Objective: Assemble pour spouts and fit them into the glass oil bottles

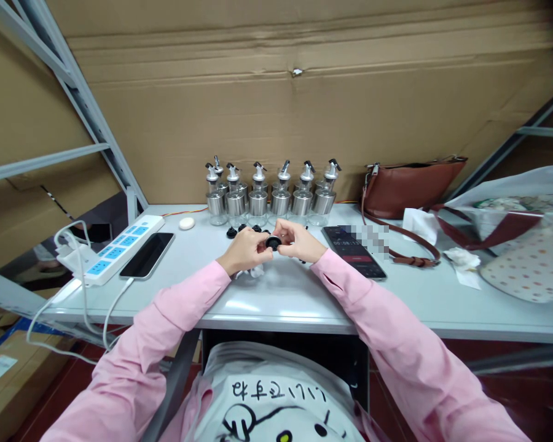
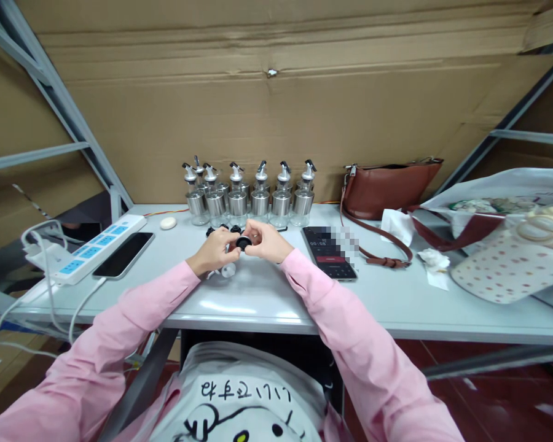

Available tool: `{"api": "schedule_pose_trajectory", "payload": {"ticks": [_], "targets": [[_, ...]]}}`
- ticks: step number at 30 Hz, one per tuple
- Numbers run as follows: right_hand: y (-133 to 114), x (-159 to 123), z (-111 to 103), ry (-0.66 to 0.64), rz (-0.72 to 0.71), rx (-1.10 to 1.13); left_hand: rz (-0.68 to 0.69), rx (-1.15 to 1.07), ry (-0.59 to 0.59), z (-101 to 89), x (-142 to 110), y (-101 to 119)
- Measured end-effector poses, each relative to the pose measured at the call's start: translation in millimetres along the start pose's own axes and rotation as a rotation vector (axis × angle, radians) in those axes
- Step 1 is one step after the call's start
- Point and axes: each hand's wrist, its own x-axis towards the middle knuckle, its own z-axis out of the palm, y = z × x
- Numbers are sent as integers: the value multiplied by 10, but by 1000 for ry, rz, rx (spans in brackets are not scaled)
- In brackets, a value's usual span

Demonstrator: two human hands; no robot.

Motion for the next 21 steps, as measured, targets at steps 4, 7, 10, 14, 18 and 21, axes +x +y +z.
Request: {"api": "schedule_pose_trajectory", "payload": {"ticks": [4, 7, 10, 14, 18, 21], "targets": [[-3, 1, 8, 4, -6, 1, -1, 12, 9, -1, 2, 7], [-13, 0, 10, 9, -11, -2, -14, 19, 8, -5, 6, 27], [-13, 3, 10, 19, -16, 8, -42, 31, 19, -9, 12, 46], [22, 14, 3, 19, -30, 12, -78, 52, 38, -10, 20, 56], [65, 28, -5, 25, -50, -9, -92, 44, 47, -5, 23, 53], [84, 32, -8, 34, -51, -19, -95, 38, 49, -1, 26, 47]]}}
